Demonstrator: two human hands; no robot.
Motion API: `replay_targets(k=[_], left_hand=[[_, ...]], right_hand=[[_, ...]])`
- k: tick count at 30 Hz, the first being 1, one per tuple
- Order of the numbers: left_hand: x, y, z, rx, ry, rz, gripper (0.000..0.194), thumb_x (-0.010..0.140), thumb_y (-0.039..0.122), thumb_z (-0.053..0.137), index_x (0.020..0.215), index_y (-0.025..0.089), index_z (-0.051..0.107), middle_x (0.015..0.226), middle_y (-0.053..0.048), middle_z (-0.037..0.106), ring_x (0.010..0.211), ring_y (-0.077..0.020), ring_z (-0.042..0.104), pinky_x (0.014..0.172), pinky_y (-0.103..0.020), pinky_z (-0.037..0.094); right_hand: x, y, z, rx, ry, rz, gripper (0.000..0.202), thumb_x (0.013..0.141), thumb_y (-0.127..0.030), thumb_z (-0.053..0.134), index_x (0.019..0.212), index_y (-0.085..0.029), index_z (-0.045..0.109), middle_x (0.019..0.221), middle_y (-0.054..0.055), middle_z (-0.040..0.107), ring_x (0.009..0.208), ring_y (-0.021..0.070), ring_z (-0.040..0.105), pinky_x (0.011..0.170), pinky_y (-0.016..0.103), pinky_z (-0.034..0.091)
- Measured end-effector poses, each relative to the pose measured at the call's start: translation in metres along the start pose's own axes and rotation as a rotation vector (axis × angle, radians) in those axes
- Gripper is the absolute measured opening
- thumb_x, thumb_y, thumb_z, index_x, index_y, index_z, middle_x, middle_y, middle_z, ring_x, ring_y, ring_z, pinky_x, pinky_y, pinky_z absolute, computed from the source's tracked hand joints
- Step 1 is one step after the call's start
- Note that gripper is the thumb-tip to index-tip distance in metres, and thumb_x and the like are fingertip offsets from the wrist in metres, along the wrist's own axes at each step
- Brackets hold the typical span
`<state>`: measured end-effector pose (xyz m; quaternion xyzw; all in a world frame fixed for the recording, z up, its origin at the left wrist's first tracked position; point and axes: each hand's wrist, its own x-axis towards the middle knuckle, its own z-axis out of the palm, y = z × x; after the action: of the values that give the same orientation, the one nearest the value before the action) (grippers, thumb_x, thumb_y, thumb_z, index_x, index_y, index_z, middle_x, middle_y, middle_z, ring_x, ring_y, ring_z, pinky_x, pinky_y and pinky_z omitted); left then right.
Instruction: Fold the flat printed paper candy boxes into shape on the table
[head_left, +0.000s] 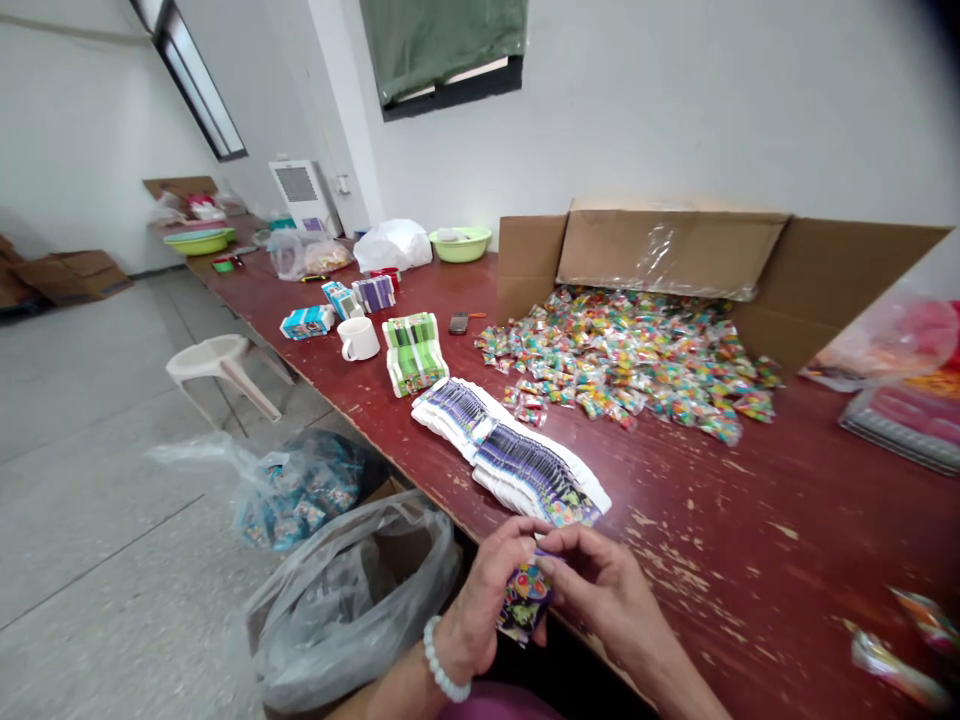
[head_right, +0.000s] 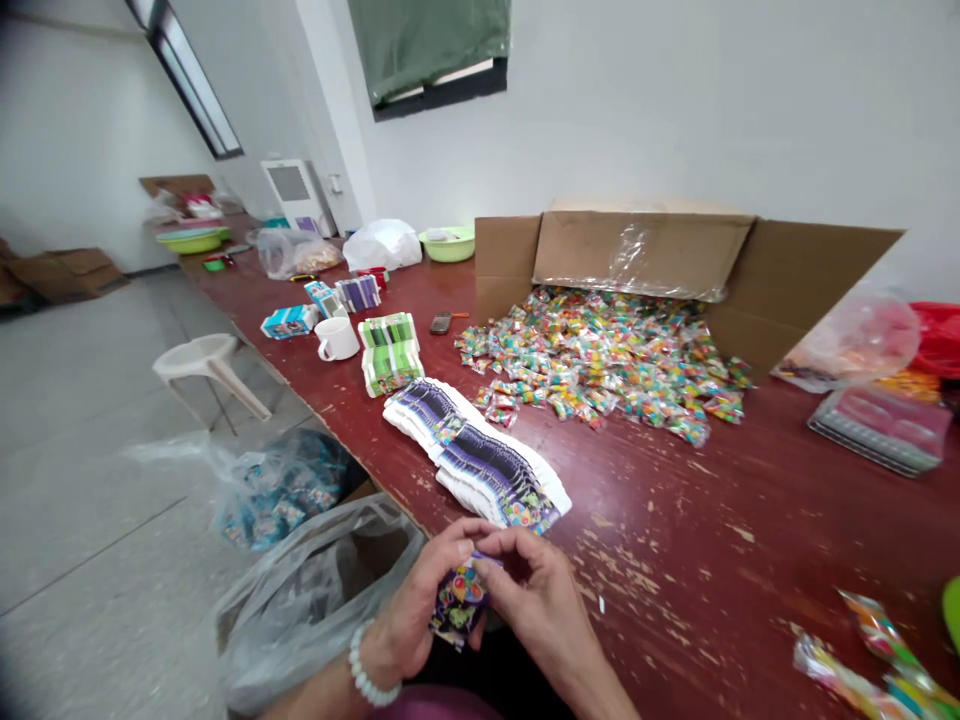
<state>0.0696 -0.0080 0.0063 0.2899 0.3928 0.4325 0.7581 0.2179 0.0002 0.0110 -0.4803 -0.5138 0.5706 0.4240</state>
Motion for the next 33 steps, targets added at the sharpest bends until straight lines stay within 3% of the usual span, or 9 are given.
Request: replay_targets(k=[4, 8, 12, 15, 19, 24, 27, 30, 33], left_hand=[[0.0, 0.001, -0.001, 0.008, -0.061, -0.068, 0.056, 0.09, 0.057, 0.048, 0.126, 0.016, 0.061, 0.074, -0.006, 0.066, 0.052, -0.0143, 0.061, 0.04, -0.02, 0.045], [0.002, 0.003, -0.004, 0.02, -0.074, -0.079, 0.056, 0.092, 0.055, 0.048, 0.124, 0.012, 0.064, 0.066, -0.005, 0.064, 0.048, -0.0128, 0.058, 0.039, -0.019, 0.043], [0.004, 0.003, -0.01, -0.155, -0.059, -0.127, 0.043, 0.086, 0.04, 0.058, 0.12, 0.014, 0.066, 0.083, -0.005, 0.068, 0.052, -0.0124, 0.059, 0.04, -0.021, 0.046], [0.005, 0.002, -0.011, -0.193, -0.009, -0.146, 0.042, 0.084, 0.035, 0.059, 0.121, 0.015, 0.064, 0.097, -0.008, 0.069, 0.059, -0.0135, 0.063, 0.041, -0.021, 0.047], [0.002, 0.011, -0.017, -0.062, 0.081, -0.042, 0.046, 0.085, 0.038, 0.058, 0.124, 0.015, 0.061, 0.089, -0.006, 0.07, 0.049, -0.0117, 0.059, 0.041, -0.023, 0.047], [-0.006, 0.04, -0.065, 0.169, 0.358, 0.274, 0.049, 0.08, 0.041, 0.063, 0.119, 0.011, 0.06, 0.074, -0.004, 0.07, 0.051, -0.0148, 0.062, 0.048, -0.024, 0.049], [-0.011, 0.049, -0.109, 0.177, 0.562, 0.292, 0.042, 0.071, 0.042, 0.069, 0.102, 0.013, 0.064, 0.071, -0.003, 0.07, 0.047, -0.0162, 0.062, 0.044, -0.026, 0.049], [-0.015, 0.051, -0.136, 0.09, 0.63, 0.235, 0.036, 0.065, 0.039, 0.069, 0.092, 0.015, 0.063, 0.067, -0.001, 0.069, 0.045, -0.0187, 0.062, 0.04, -0.027, 0.047], [-0.016, 0.049, -0.143, 0.024, 0.636, 0.214, 0.034, 0.063, 0.038, 0.066, 0.089, 0.016, 0.062, 0.065, -0.001, 0.069, 0.046, -0.021, 0.063, 0.041, -0.03, 0.049]], right_hand=[[0.003, -0.008, 0.003, 0.163, -0.062, 0.099, 0.034, 0.072, -0.048, 0.078, 0.072, -0.015, 0.069, 0.056, 0.001, 0.062, 0.041, 0.0091, 0.049, 0.041, 0.022, 0.044], [-0.002, -0.005, 0.007, 0.112, -0.043, -0.053, 0.025, 0.08, -0.041, 0.072, 0.072, -0.018, 0.069, 0.087, 0.006, 0.069, 0.049, 0.0105, 0.057, 0.042, 0.024, 0.05], [-0.013, 0.01, 0.015, -0.05, -0.028, -0.257, 0.011, 0.087, -0.033, 0.065, 0.093, -0.026, 0.072, 0.113, 0.01, 0.063, 0.083, 0.021, 0.067, 0.058, 0.03, 0.059], [-0.018, 0.016, 0.019, -0.169, 0.013, -0.347, 0.019, 0.085, -0.027, 0.068, 0.104, -0.029, 0.069, 0.12, 0.01, 0.06, 0.107, 0.0253, 0.062, 0.083, 0.038, 0.058], [-0.002, 0.01, 0.009, -0.255, -0.061, -0.382, 0.018, 0.086, -0.029, 0.067, 0.104, -0.027, 0.068, 0.119, 0.008, 0.061, 0.11, 0.023, 0.06, 0.094, 0.037, 0.05], [0.064, 0.013, -0.057, -0.322, 0.243, -0.165, 0.034, 0.087, -0.043, 0.06, 0.111, -0.019, 0.064, 0.093, 0.006, 0.068, 0.075, 0.0186, 0.061, 0.068, 0.031, 0.05], [0.108, 0.024, -0.102, -0.436, 0.479, -0.152, 0.037, 0.081, -0.044, 0.061, 0.102, -0.015, 0.066, 0.093, 0.01, 0.07, 0.079, 0.0217, 0.062, 0.074, 0.036, 0.049], [0.126, 0.035, -0.12, -0.466, 0.48, -0.136, 0.038, 0.081, -0.045, 0.058, 0.104, -0.015, 0.065, 0.096, 0.011, 0.07, 0.079, 0.0218, 0.063, 0.074, 0.036, 0.049], [0.113, 0.044, -0.112, -0.511, 0.397, -0.125, 0.036, 0.081, -0.045, 0.06, 0.102, -0.018, 0.067, 0.093, 0.008, 0.07, 0.077, 0.0212, 0.063, 0.073, 0.035, 0.049]])
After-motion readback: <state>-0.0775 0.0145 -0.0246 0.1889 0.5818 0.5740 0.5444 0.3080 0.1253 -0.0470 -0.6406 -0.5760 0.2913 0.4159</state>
